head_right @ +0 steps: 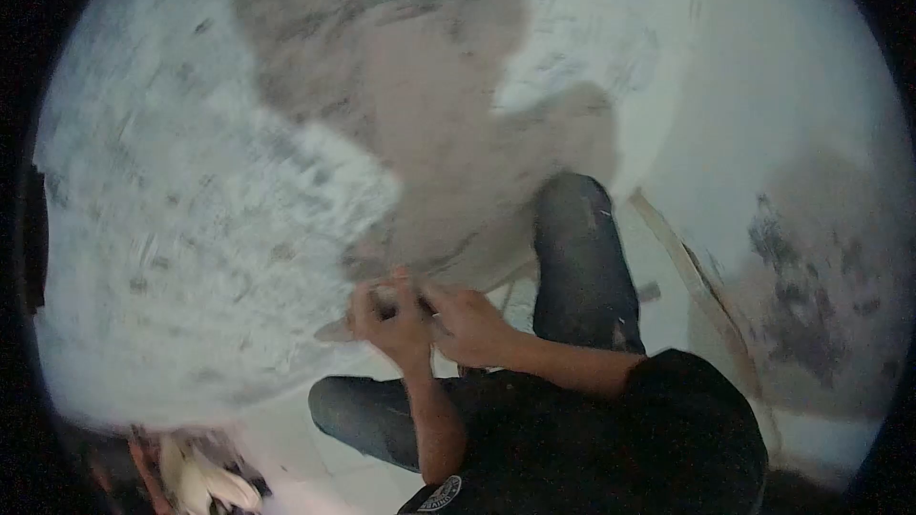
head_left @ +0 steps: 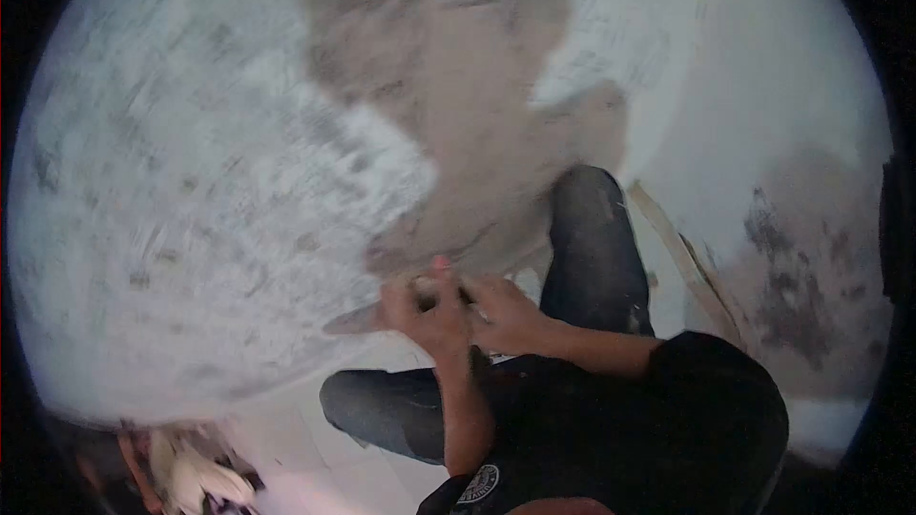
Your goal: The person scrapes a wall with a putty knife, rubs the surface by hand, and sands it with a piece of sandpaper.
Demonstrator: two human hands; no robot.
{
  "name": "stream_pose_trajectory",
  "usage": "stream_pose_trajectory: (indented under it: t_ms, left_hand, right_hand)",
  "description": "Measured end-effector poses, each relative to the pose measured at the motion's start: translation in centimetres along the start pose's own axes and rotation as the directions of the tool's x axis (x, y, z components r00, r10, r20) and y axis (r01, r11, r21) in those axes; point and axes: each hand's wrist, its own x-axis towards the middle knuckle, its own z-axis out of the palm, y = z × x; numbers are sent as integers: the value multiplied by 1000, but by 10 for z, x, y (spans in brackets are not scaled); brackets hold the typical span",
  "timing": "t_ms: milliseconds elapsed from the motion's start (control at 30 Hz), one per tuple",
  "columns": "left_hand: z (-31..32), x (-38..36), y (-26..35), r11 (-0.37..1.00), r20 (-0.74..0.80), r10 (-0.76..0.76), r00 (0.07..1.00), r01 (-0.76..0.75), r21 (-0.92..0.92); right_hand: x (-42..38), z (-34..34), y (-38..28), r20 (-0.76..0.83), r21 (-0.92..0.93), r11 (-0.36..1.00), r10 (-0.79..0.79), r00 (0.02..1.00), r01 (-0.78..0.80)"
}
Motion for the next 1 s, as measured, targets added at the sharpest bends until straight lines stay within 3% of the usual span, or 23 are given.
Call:
stream_pose_trajectory:
  t_ms: [67,100,167,300,367,500,567,667,733,767,800,833,867,900,933,967,1000]
  left_hand:
    - [-10,9,28,983,-10,123,992,-121,140]
    - [-10,16,38,982,1,140,990,-139,126]
    - [-18,26,63,927,84,318,944,-328,181]
    - [-33,49,112,867,220,339,915,-395,303]
    - [-34,58,132,760,240,506,829,-559,330]
    - [-33,68,184,722,298,479,826,-563,402]
    - [-23,76,200,679,293,520,803,-596,430]
    - [-3,89,217,600,280,575,769,-629,494]
    - [13,98,233,541,273,688,673,-726,425]
    - [18,95,247,592,350,572,742,-669,450]
    - [28,93,255,585,345,589,731,-680,442]
    - [38,94,262,499,346,684,642,-758,419]
    - [47,96,269,405,339,767,545,-821,402]
    - [56,99,274,400,329,774,541,-821,407]
    - [64,103,279,273,437,819,372,-922,274]
    - [73,107,283,140,521,834,184,-983,123]
    - [86,109,285,135,514,837,185,-982,133]
  right_hand:
    - [4,-16,-28,82,103,992,-76,994,67]
    - [7,-23,-30,59,96,993,-74,996,68]
    - [9,-36,-40,41,170,976,-148,988,139]
    - [18,-69,-72,-14,173,963,-209,978,208]
    - [21,-79,-78,-75,122,965,-223,972,230]
    - [19,-100,-98,-159,93,967,-222,962,239]
    - [20,-104,-96,-372,51,938,-301,878,343]
    - [19,-134,-105,-392,107,941,-258,883,322]
    - [19,-151,-106,-344,135,954,-208,916,267]
    - [21,-156,-104,-426,55,953,-248,870,299]
    - [23,-161,-102,-500,-27,948,-288,816,318]
    - [20,-175,-100,-485,-48,972,-222,846,228]
    - [21,-186,-95,-490,-56,969,-238,839,242]
    - [22,-194,-88,-540,-80,975,-216,813,206]
    - [26,-200,-80,-585,-97,981,-195,787,171]
    - [37,-204,-64,-689,-211,944,-329,646,255]
    - [45,-214,-59,-687,-215,939,-340,642,267]
